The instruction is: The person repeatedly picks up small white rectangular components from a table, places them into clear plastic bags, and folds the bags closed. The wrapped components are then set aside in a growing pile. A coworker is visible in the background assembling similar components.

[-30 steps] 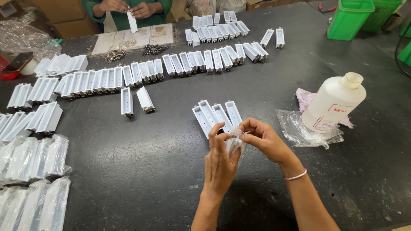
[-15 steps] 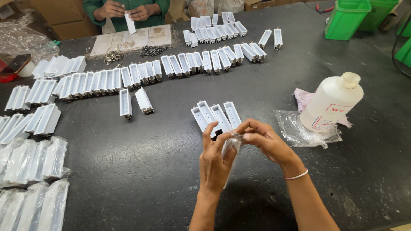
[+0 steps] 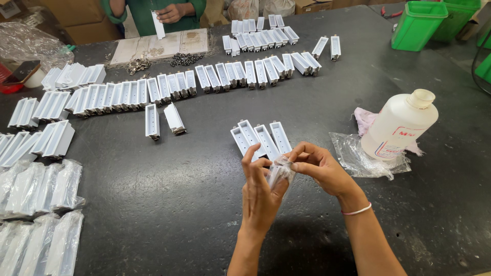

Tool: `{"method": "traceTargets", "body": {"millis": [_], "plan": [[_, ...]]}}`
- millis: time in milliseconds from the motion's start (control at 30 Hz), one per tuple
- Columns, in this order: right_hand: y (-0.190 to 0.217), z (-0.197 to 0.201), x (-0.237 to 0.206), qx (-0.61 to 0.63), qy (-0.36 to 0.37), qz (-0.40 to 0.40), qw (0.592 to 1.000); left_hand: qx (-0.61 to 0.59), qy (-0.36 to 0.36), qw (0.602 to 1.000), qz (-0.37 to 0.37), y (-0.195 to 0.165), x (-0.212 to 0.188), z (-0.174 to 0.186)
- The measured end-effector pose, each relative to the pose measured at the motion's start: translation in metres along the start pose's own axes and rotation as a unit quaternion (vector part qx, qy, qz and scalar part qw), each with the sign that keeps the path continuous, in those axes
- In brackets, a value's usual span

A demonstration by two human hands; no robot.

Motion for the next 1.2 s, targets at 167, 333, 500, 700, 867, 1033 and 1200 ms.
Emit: {"method": "traceTargets", "body": {"millis": [167, 333, 500, 700, 867, 1033, 1200], "plan": [[0.001, 0.001, -0.001, -0.006, 0.003, 0.007, 1.0, -0.018, 0.012, 1.0, 0.0, 0.003, -0.001, -0.003], [0.004, 0.0, -0.001, 0.001, 0.007, 0.012, 1.0, 0.015, 0.015, 0.998, -0.058, -0.004, -0.003, -0.008], [0.005, 0.0, -0.002, -0.036, -0.005, 0.005, 0.999, 0.034, 0.027, 0.999, -0.027, -0.001, -0.002, -0.009], [-0.002, 0.0, -0.002, -0.017, -0.019, -0.013, 1.0, 0.047, 0.027, 0.998, -0.005, 0.0, -0.001, -0.005], [-0.009, 0.001, -0.001, -0.005, -0.035, -0.032, 0.999, 0.047, 0.018, 0.999, -0.003, 0.001, -0.002, -0.002], [-0.003, -0.008, 0.001, -0.061, -0.02, -0.025, 0.998, 0.048, 0.013, 0.999, 0.0, 0.0, 0.0, 0.003], [0.011, -0.018, -0.002, -0.069, 0.006, -0.022, 0.997, 0.002, 0.003, 0.995, 0.095, 0.017, 0.0, 0.008]]}}
Point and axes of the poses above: each hand's wrist, its own x-axis towards the middle knuckle, its own z-axis out of the back of the hand, y = z × x, the point moved 9 cm from there along x, towards the middle knuckle, and after that the axes turned 12 degrees about -x, right-handed, at the moved point
